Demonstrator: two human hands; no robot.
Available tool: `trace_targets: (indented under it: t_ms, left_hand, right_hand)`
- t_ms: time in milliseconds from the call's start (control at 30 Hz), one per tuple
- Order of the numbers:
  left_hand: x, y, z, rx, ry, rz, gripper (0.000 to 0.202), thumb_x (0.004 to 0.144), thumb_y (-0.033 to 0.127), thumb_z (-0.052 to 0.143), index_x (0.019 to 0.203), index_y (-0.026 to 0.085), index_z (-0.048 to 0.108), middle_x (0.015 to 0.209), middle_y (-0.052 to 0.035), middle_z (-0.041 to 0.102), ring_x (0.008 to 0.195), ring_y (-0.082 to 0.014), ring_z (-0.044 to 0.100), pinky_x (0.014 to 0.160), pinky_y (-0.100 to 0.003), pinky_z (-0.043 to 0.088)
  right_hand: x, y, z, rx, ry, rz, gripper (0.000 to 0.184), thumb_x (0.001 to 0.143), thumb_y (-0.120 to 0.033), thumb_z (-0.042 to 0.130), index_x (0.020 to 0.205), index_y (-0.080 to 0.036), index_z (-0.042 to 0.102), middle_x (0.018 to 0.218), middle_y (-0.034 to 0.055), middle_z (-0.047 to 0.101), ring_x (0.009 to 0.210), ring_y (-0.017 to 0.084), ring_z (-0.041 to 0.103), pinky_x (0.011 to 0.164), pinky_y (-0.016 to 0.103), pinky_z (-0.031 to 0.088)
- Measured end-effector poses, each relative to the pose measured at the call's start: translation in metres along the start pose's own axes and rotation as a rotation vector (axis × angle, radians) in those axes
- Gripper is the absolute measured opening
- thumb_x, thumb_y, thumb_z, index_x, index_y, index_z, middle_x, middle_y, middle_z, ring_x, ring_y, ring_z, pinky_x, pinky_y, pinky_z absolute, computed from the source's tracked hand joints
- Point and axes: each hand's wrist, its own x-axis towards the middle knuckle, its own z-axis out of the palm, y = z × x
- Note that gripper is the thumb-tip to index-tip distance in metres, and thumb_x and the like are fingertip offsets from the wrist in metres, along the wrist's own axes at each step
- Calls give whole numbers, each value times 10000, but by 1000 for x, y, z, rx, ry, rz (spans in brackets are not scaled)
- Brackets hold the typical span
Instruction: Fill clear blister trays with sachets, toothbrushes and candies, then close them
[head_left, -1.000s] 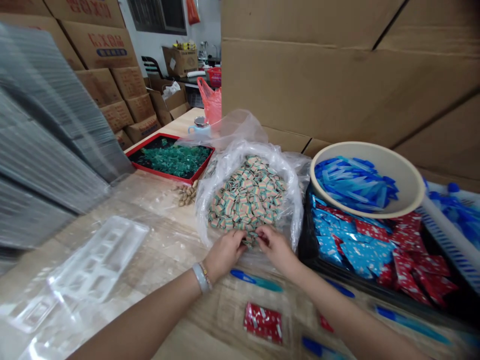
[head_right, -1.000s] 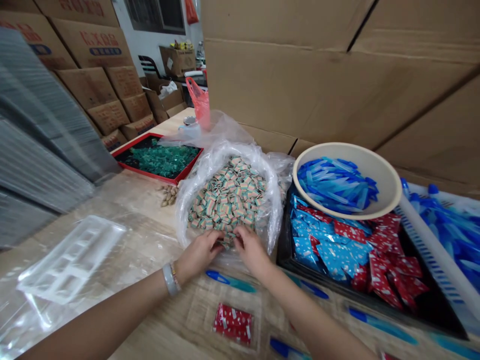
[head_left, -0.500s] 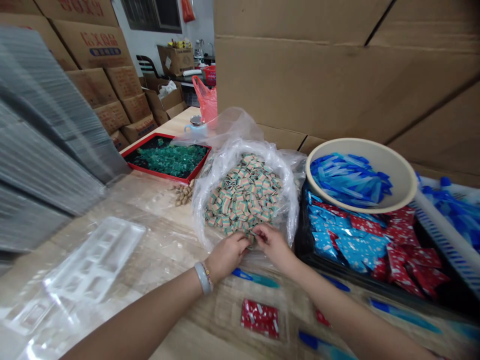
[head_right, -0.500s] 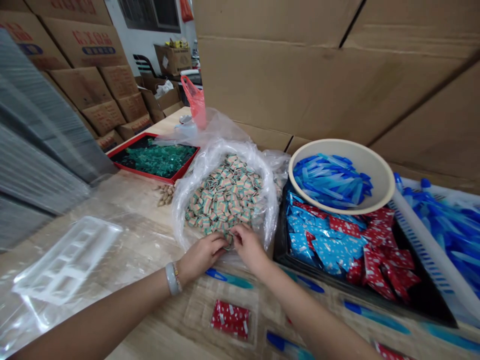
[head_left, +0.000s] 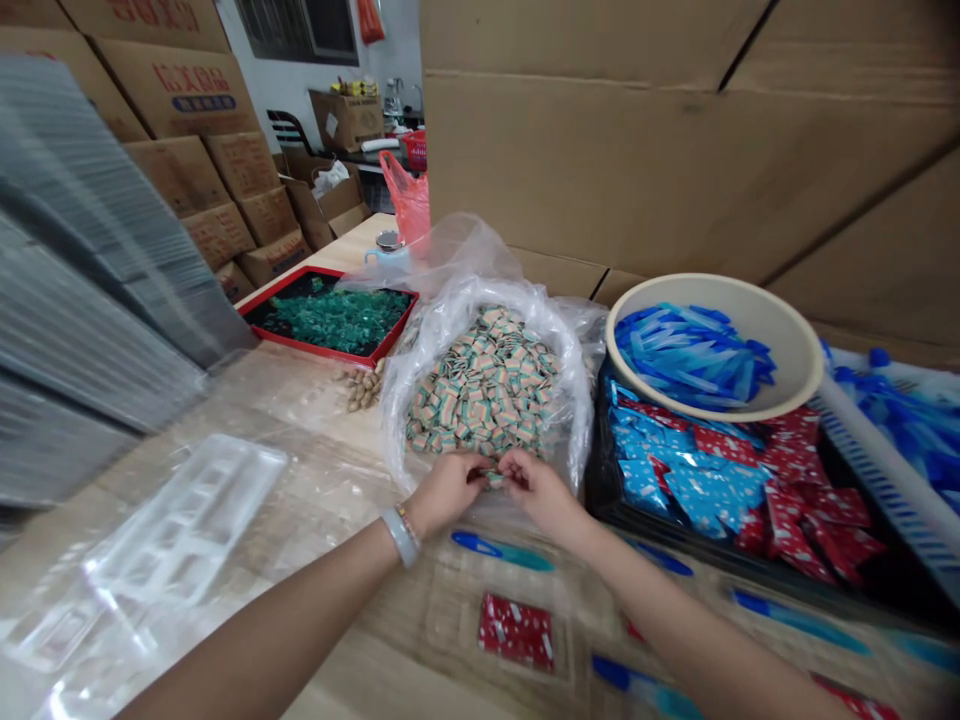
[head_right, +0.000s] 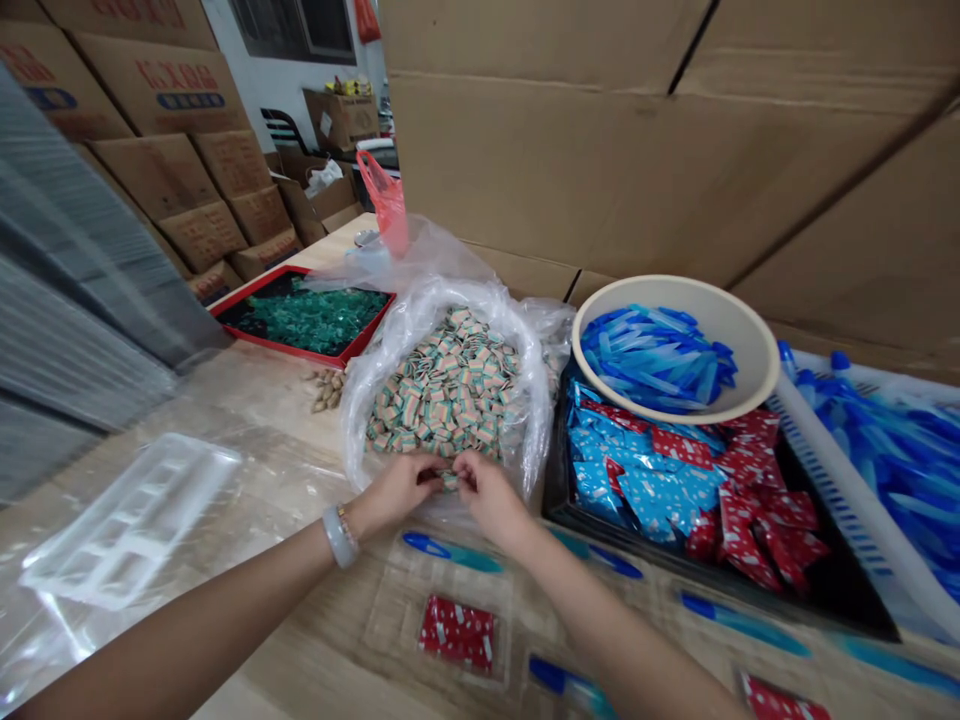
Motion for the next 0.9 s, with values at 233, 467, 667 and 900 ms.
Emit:
trace_targets:
  t_ms: [233, 467, 667, 900]
  left_hand:
    - [-4, -4, 7, -212, 37, -65, 184, 699, 166, 540, 853, 132, 635, 833, -35, 656, 759, -148, 574, 717, -250, 434]
    - [0, -13, 6, -741, 121, -321, 260, 646, 253, 634, 859, 107, 606, 785, -38, 637, 691, -130, 572, 679, -267, 459]
    - [-1, -8, 9, -884, 171, -349, 348, 552, 318, 712, 818, 113, 621, 755, -29, 632, 699, -134, 574, 699, -279, 464]
    - [5, 3, 8, -1041, 229, -429, 288, 544, 295, 720, 762, 126, 633, 695, -2, 629, 632, -110, 580, 656, -247, 477]
  right_hand:
    - [-1, -2, 10, 91, 85, 19, 101, 647, -130, 420, 719, -199, 409, 645, -30, 430, 590, 114, 440, 560, 230, 372]
    - [-3, -5, 10, 131, 115, 80, 60, 692, -240, 476, 708, -182, 483, 619, -16, 498, 572, 120, 470, 562, 243, 390]
    - [-3, -15, 14, -20, 246, 57, 61, 695, -195, 438, 670, -177, 491, 592, -15, 493, 540, 111, 453, 530, 228, 362]
    - [1, -12, 6, 100, 262, 76, 30, 659, -198, 448, 637, -184, 463, 562, -31, 457, 520, 105, 434, 502, 222, 350]
